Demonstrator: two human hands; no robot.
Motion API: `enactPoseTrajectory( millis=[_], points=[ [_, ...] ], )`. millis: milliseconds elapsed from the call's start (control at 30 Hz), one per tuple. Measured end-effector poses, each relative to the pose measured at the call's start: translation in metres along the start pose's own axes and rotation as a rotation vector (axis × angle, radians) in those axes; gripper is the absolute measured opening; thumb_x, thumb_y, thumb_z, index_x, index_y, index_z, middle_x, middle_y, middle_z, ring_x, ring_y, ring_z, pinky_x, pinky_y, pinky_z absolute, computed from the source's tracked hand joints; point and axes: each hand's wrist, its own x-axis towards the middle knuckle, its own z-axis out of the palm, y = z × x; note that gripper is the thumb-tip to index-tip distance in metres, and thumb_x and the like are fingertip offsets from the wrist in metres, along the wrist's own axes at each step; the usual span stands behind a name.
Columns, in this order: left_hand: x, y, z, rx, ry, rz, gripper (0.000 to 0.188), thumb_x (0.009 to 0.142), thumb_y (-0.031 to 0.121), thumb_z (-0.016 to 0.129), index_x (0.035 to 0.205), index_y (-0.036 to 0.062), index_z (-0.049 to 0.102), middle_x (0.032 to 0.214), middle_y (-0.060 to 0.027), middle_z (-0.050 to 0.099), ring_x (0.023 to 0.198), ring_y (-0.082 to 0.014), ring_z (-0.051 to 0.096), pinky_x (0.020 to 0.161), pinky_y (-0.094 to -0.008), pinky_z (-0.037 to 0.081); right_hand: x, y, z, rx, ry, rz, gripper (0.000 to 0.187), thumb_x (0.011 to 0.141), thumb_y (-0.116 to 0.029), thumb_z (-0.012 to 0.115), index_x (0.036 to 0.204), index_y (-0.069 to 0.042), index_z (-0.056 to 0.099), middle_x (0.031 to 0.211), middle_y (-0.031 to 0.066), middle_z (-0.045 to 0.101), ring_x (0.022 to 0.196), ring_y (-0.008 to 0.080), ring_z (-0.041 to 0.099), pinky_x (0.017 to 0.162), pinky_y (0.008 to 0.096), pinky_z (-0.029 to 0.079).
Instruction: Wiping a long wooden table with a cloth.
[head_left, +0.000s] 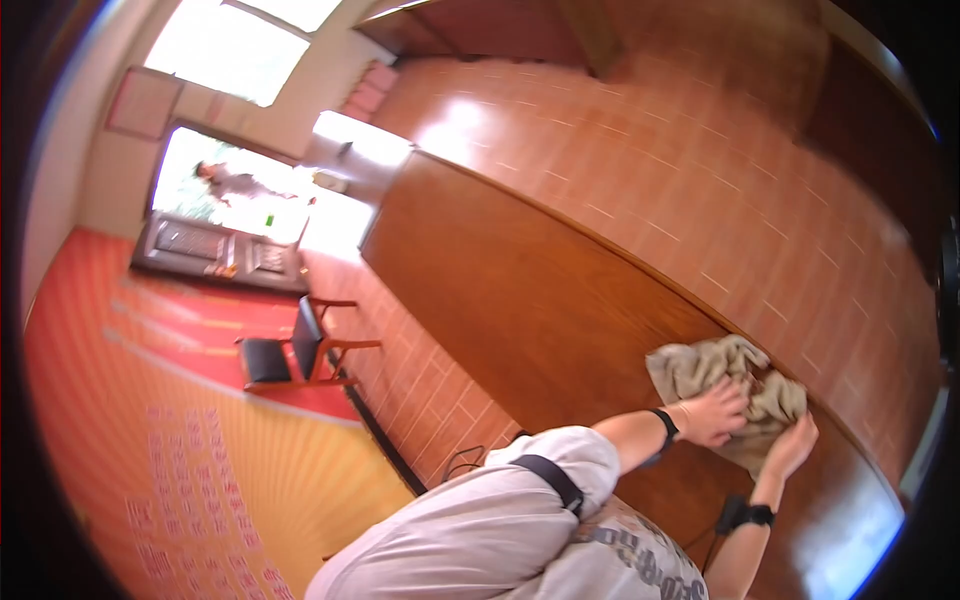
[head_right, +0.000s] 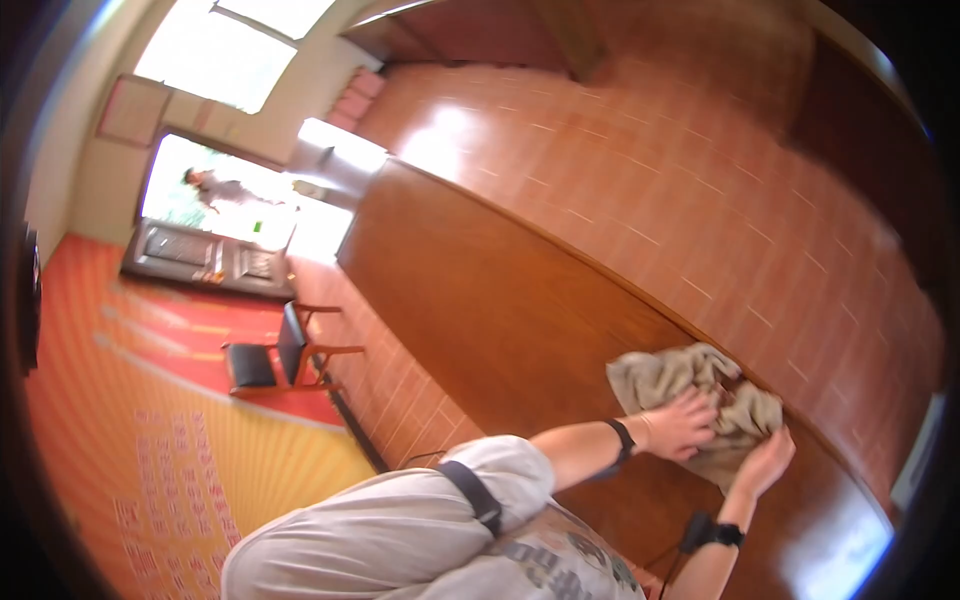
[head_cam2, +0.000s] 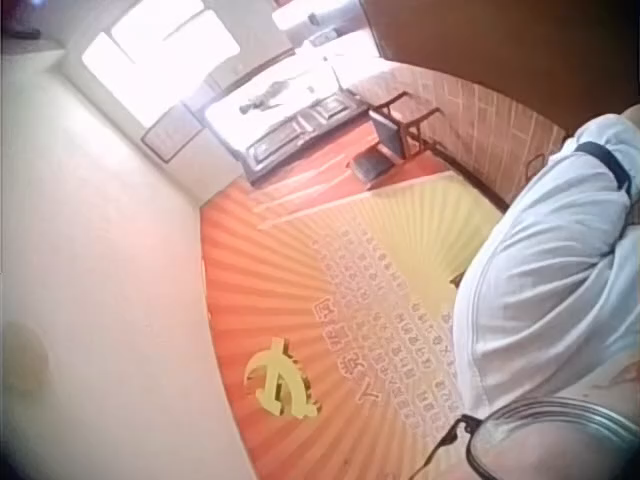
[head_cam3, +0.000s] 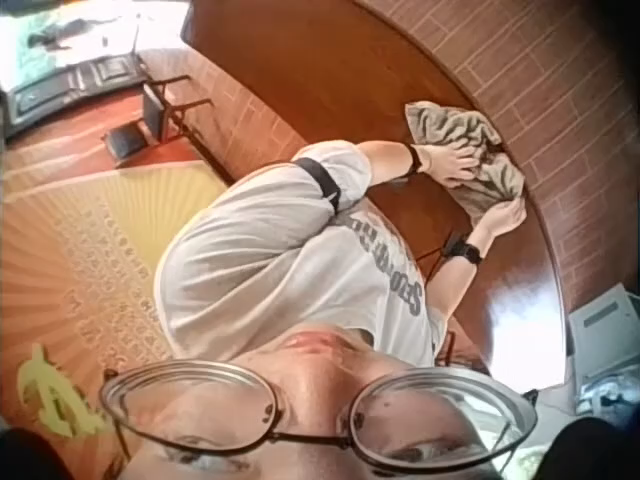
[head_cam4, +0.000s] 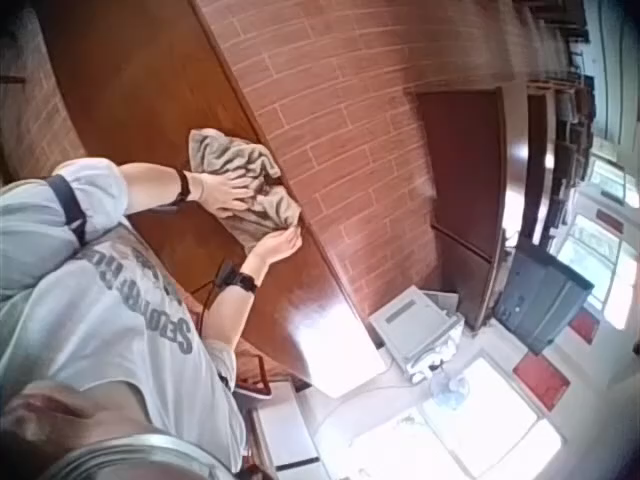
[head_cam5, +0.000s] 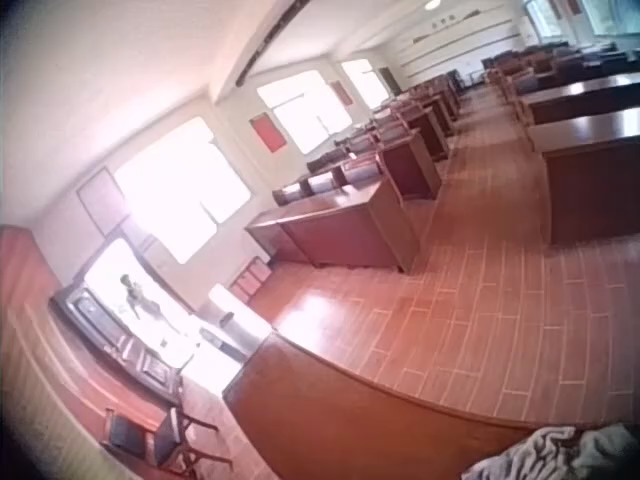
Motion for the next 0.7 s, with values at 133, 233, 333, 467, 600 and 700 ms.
enactPoseTrajectory(
  millis=[133, 233, 333, 467, 600, 700],
  points=[
    [-0.003, -0.002, 0.014, 0.048, -0.009, 0.005, 0.041, 0.071, 0.035, 0.061, 0.103, 0.0099, 0.056, 0.125, -0.0184, 0.043, 0.121, -0.0391, 0.035, 0.101, -0.0583, 0.021, 0.007, 0.029, 0.026, -0.031, 0.028, 0.01, 0.03, 0.085, -0.002, 0.047, 0.113, 0.005, 0.052, 0.117, 0.0178, 0.054, 0.109, 0.0332, 0.048, 0.095, 0.0419, 0.039],
    [-0.001, -0.006, 0.015, 0.086, 0.027, 0.021, 0.041, 0.072, 0.035, 0.06, 0.104, 0.01, 0.056, 0.127, -0.0182, 0.043, 0.122, -0.039, 0.034, 0.104, -0.0575, 0.019, 0.014, 0.029, 0.031, 0.012, 0.055, 0.012, 0.032, 0.085, -0.002, 0.046, 0.116, 0.004, 0.05, 0.118, 0.0171, 0.054, 0.11, 0.0334, 0.048, 0.094, 0.0419, 0.039],
    [-0.003, -0.011, 0.011, 0.099, -0.007, 0.004, 0.041, 0.072, 0.036, 0.06, 0.103, 0.0098, 0.055, 0.127, -0.0178, 0.043, 0.122, -0.0391, 0.033, 0.103, -0.0574, 0.02, 0.013, 0.023, 0.023, 0.081, -0.022, 0.001, 0.032, 0.085, -0.001, 0.044, 0.116, 0.005, 0.05, 0.117, 0.0193, 0.054, 0.108, 0.0348, 0.048, 0.093, 0.0428, 0.039],
    [-0.003, -0.012, 0.005, 0.102, -0.051, 0.003, 0.042, 0.071, 0.037, 0.06, 0.103, 0.0095, 0.055, 0.127, -0.0165, 0.043, 0.122, -0.0387, 0.033, 0.102, -0.0569, 0.021, -0.014, 0.019, 0.029, 0.119, -0.034, -0.038, 0.032, 0.085, -0.002, 0.044, 0.115, 0.006, 0.05, 0.114, 0.0215, 0.054, 0.108, 0.036, 0.049, 0.094, 0.0432, 0.039],
    [-0.005, -0.011, 0.012, 0.098, 0.017, 0.001, 0.042, 0.072, 0.036, 0.06, 0.104, 0.0094, 0.055, 0.127, -0.0167, 0.043, 0.122, -0.0384, 0.033, 0.102, -0.0571, 0.021, 0.017, 0.038, 0.027, 0.01, -0.015, -0.067, 0.031, 0.086, -0.002, 0.044, 0.115, 0.006, 0.052, 0.115, 0.0199, 0.055, 0.109, 0.0345, 0.049, 0.095, 0.0418, 0.039],
    [0.0, -0.008, 0.012, 0.066, 0.027, 0.02, 0.042, 0.072, 0.035, 0.059, 0.105, 0.0088, 0.055, 0.127, -0.0166, 0.043, 0.121, -0.0386, 0.034, 0.102, -0.0569, 0.021, 0.018, 0.03, 0.031, -0.043, 0.04, -0.024, 0.031, 0.086, -0.001, 0.044, 0.115, 0.006, 0.052, 0.114, 0.0202, 0.056, 0.108, 0.0343, 0.049, 0.095, 0.0417, 0.039]
  ],
)
